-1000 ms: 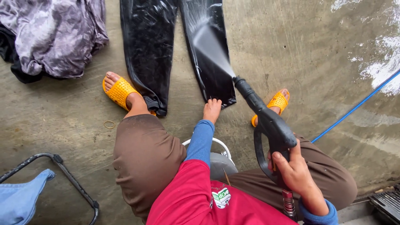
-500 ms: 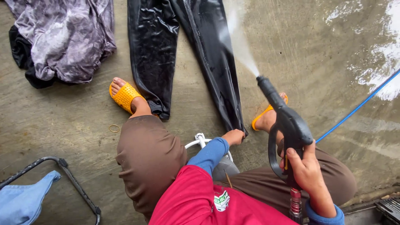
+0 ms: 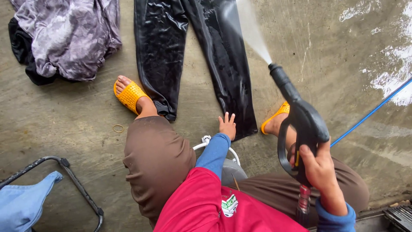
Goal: Using a high-pressure water sprayer to clean dirt off a pair of pants and a shirt on a concrete floor.
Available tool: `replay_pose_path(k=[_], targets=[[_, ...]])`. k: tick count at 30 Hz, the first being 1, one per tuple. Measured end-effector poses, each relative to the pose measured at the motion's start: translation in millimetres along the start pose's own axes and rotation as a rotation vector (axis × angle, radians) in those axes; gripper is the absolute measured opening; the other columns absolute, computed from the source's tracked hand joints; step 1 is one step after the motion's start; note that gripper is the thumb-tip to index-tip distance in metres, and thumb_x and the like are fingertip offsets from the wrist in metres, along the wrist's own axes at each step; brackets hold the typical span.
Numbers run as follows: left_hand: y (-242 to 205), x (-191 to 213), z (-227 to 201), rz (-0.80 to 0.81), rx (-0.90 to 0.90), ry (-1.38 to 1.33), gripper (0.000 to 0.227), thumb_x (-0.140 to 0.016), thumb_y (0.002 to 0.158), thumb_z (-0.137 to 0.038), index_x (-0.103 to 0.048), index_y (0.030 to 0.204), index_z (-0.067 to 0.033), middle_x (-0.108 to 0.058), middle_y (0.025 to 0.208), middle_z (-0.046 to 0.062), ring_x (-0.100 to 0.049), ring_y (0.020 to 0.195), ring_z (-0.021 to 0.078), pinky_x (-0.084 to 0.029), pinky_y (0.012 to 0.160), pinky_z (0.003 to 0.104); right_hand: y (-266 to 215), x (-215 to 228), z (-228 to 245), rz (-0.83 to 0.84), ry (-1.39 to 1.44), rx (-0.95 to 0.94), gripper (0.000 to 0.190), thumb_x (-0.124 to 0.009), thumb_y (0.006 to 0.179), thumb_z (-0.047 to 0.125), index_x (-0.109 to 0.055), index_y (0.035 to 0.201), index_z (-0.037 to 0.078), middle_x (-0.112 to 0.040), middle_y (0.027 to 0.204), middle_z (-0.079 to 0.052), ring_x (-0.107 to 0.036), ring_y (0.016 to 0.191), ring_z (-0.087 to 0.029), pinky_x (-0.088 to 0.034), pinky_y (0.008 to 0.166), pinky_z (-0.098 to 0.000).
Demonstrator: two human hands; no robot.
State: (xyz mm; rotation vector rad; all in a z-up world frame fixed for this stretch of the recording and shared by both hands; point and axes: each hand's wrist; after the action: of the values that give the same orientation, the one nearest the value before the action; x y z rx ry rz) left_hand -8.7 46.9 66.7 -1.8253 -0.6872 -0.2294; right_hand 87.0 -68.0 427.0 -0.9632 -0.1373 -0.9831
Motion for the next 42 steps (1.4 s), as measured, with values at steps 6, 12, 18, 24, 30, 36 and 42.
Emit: replay_pose_path(k=[6,12,18,24,30,36,42], targets=[[9,2,1,0.147,-0.010,0.061,0.062,-0.043,0.105,-0.028,-0.025,0.165,-0.0243,0.011,0.175,0.007,0.011,0.158,0.0452,-0.012,0.121,0.071,-15,-24,-29,0.082,-0.270,-0.250,0.031,-0.059,0.097,0.024,-0.044,0.122,0.014,-0.071,0.068,-0.010,-0.064,0.053,-0.021,-0.054,0.057,-0.0381],[5,1,2,0.095,-0.008,0.063,0.059,-0.041,0.104,-0.030,-0.031,0.162,-0.0255,0.007,0.176,0.005,0.008,0.159,0.0434,-0.015,0.119,0.071,7,-59,5,0.210,-0.303,-0.294,0.028,-0.057,0.097,0.028,-0.043,0.118,0.014,-0.071,0.066,-0.009,-0.065,0.057,-0.022,-0.055,0.063,-0.0380],[-4,5,5,0.059,-0.041,0.027,0.053,-0.043,0.106,-0.015,-0.039,0.159,-0.0137,0.003,0.175,0.009,0.005,0.158,0.0475,-0.014,0.119,0.072,4,-45,22,0.107,-0.174,-0.017,0.033,-0.056,0.098,0.030,-0.042,0.125,0.017,-0.078,0.073,-0.017,-0.076,0.067,-0.035,-0.058,0.076,-0.0509],[31,-40,26,-0.146,-0.148,0.136,0.043,-0.038,0.110,-0.013,-0.050,0.151,-0.0203,-0.011,0.174,0.009,-0.011,0.155,0.0450,-0.018,0.116,0.072,-6,-23,-21,0.066,-0.107,-0.083,0.026,-0.052,0.102,0.031,-0.041,0.120,0.015,-0.078,0.065,-0.014,-0.076,0.056,-0.031,-0.060,0.066,-0.0468],[37,-47,42,-0.326,-0.227,0.227,0.023,-0.048,0.107,-0.015,-0.058,0.126,-0.0217,-0.024,0.164,0.008,-0.023,0.147,0.0382,-0.030,0.108,0.060,21,-17,-29,0.111,0.034,-0.010,0.023,-0.049,0.104,0.024,-0.037,0.120,0.012,-0.074,0.066,-0.020,-0.071,0.049,-0.033,-0.059,0.053,-0.0446],[60,-59,25,-0.492,-0.189,0.218,0.020,-0.052,0.103,-0.020,-0.072,0.105,-0.0195,-0.039,0.137,0.009,-0.037,0.125,0.0358,-0.036,0.093,0.048,22,-1,-2,0.076,0.151,0.099,0.026,-0.047,0.105,0.019,-0.033,0.126,0.013,-0.074,0.076,-0.020,-0.072,0.054,-0.031,-0.060,0.052,-0.0428],[53,-76,-24,-0.733,-0.193,-0.311,0.018,-0.058,0.096,-0.024,-0.069,0.087,-0.0135,-0.055,0.112,0.018,-0.054,0.107,0.0414,-0.051,0.071,0.044,37,-5,-6,0.094,0.024,-0.048,0.027,-0.047,0.105,0.024,-0.034,0.124,0.011,-0.073,0.065,-0.021,-0.070,0.049,-0.035,-0.057,0.052,-0.0467]])
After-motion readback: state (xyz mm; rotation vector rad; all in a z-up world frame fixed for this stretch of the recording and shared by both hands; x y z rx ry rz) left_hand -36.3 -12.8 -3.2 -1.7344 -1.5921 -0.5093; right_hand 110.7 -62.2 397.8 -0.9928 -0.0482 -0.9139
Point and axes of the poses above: each hand's wrist, its own y-axis towards the middle knuckle, its own x-axis out of the back of the hand, z = x × y
